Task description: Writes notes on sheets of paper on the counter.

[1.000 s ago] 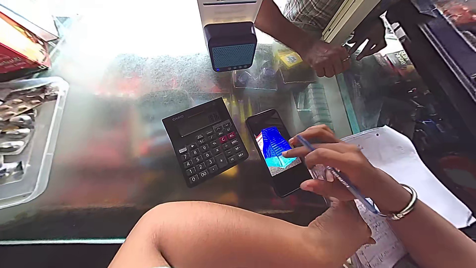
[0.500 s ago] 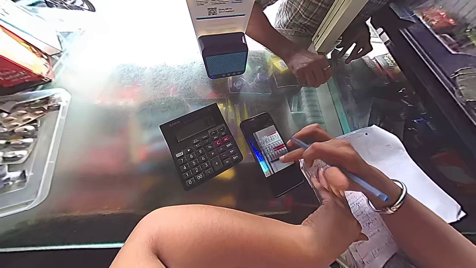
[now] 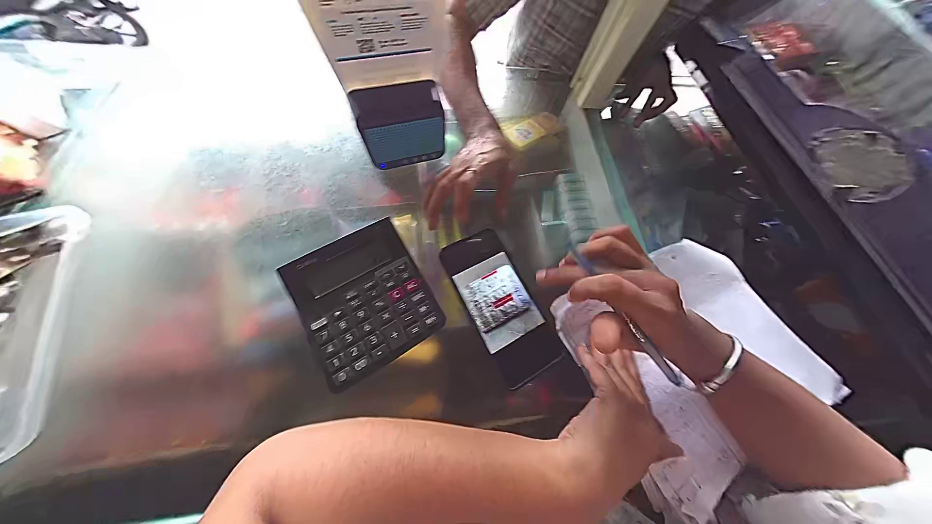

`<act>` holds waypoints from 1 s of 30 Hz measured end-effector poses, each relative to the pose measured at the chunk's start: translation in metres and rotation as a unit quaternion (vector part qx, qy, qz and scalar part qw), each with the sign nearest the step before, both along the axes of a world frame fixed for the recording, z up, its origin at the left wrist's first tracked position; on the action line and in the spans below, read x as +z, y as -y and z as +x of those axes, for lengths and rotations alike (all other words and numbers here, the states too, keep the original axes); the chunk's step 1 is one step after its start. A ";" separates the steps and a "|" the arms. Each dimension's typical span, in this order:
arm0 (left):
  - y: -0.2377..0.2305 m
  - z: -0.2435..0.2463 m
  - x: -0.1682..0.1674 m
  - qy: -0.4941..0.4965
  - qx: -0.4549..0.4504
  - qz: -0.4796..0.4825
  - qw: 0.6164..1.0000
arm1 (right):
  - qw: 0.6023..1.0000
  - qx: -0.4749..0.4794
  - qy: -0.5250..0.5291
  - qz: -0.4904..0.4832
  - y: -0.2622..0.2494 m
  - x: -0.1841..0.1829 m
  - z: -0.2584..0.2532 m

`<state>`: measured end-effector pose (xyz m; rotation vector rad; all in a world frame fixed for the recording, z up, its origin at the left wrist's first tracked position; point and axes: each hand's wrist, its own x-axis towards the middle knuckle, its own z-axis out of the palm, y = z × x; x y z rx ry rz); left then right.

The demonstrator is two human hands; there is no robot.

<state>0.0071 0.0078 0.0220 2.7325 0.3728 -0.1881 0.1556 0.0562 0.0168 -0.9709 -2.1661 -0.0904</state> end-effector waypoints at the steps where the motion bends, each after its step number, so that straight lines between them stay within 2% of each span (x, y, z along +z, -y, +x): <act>1: 0.000 0.002 0.001 -0.015 0.006 -0.018 1.000 | 0.997 -0.041 0.014 0.064 0.003 0.007 0.005; 3: 0.007 0.007 -0.009 0.006 0.020 0.029 0.999 | 0.985 -0.099 -0.015 0.144 0.010 0.020 0.022; 4: 0.008 0.009 -0.011 0.002 0.022 0.046 0.999 | 0.979 -0.110 -0.076 0.155 0.011 0.025 0.029; 6: 0.008 0.009 -0.012 -0.009 0.024 0.064 0.998 | 0.953 -0.095 -0.264 0.117 0.011 0.035 0.036; 8: 0.009 0.008 -0.016 0.009 0.024 0.112 0.993 | 0.895 -0.067 -0.441 0.029 0.009 0.050 0.048; 10: 0.011 0.009 -0.020 0.023 0.029 0.138 0.990 | 0.831 -0.080 -0.550 -0.002 0.008 0.061 0.065; 11: 0.012 0.009 -0.021 0.028 0.029 0.149 0.988 | 0.820 -0.101 -0.563 0.002 0.011 0.064 0.071; 13: 0.012 0.008 -0.020 0.026 0.029 0.149 0.988 | 0.848 -0.151 -0.509 -0.006 0.030 0.063 0.073; 15: 0.011 0.008 -0.021 0.029 0.027 0.148 0.988 | 0.880 -0.188 -0.432 -0.063 0.061 0.051 0.065; 20: 0.013 0.009 -0.024 0.037 0.033 0.139 0.989 | 0.858 -0.256 -0.376 -0.241 0.108 -0.010 0.051; 24: 0.013 0.009 -0.021 0.018 0.023 0.139 0.990 | 0.867 -0.327 -0.312 -0.210 0.119 -0.029 0.038; 27: 0.012 0.009 -0.018 0.002 0.023 0.136 0.990 | 0.885 -0.321 -0.285 -0.183 0.117 -0.034 0.040; 30: 0.013 0.010 -0.017 -0.009 0.025 0.132 0.991 | 0.884 -0.309 -0.296 -0.188 0.115 -0.034 0.044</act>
